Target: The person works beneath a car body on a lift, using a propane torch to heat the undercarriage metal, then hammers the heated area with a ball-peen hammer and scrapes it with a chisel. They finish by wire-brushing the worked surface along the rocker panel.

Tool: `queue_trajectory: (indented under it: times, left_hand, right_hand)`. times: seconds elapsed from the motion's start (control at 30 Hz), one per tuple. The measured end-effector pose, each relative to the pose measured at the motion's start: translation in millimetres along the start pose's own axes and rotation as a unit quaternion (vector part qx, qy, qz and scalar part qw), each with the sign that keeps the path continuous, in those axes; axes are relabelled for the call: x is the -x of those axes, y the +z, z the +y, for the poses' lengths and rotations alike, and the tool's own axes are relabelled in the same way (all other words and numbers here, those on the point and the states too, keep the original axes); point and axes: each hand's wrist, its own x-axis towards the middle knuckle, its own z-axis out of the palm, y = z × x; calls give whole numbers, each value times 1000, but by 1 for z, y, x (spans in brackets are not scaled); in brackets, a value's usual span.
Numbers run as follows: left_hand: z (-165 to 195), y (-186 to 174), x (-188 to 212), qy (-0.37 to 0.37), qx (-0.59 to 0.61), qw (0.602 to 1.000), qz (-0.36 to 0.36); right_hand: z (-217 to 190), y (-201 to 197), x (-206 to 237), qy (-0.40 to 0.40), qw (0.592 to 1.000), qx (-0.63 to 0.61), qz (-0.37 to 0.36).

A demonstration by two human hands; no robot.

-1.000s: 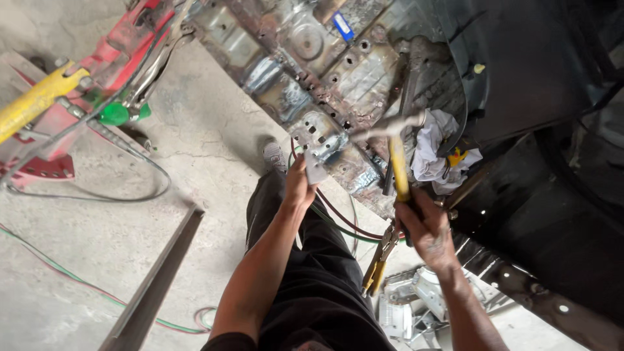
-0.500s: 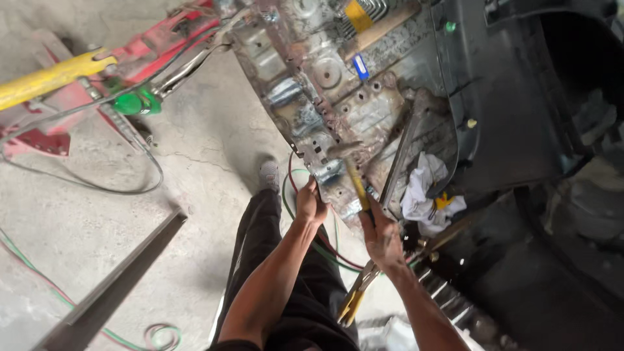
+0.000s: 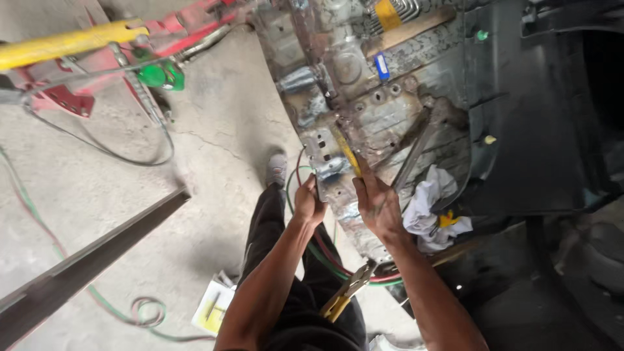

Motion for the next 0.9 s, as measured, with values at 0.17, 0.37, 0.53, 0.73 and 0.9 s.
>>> queue_trajectory:
  times: [0.17,0.37,0.53,0.73,0.9]
  left_hand:
    - [-3,-8,-5,5,-2,1000,-18]
    - [7,2,-3,23,-43,999,8]
    - [3,-7,0,38,4,999,12]
    - [4,-9,1,59,-3,998,18]
    - [1,-5,10,20,30,998,47]
  right_hand:
    - [-9,-10,13,-49,991,-51,112]
    - [17,-7,-33,71,991,61,-91]
    - [11,-28,-17,-18,998,-41,42]
    - [-9,-7,-32,95,977,63,-181]
    - [-12,-18,-27,-5,997,71,-15]
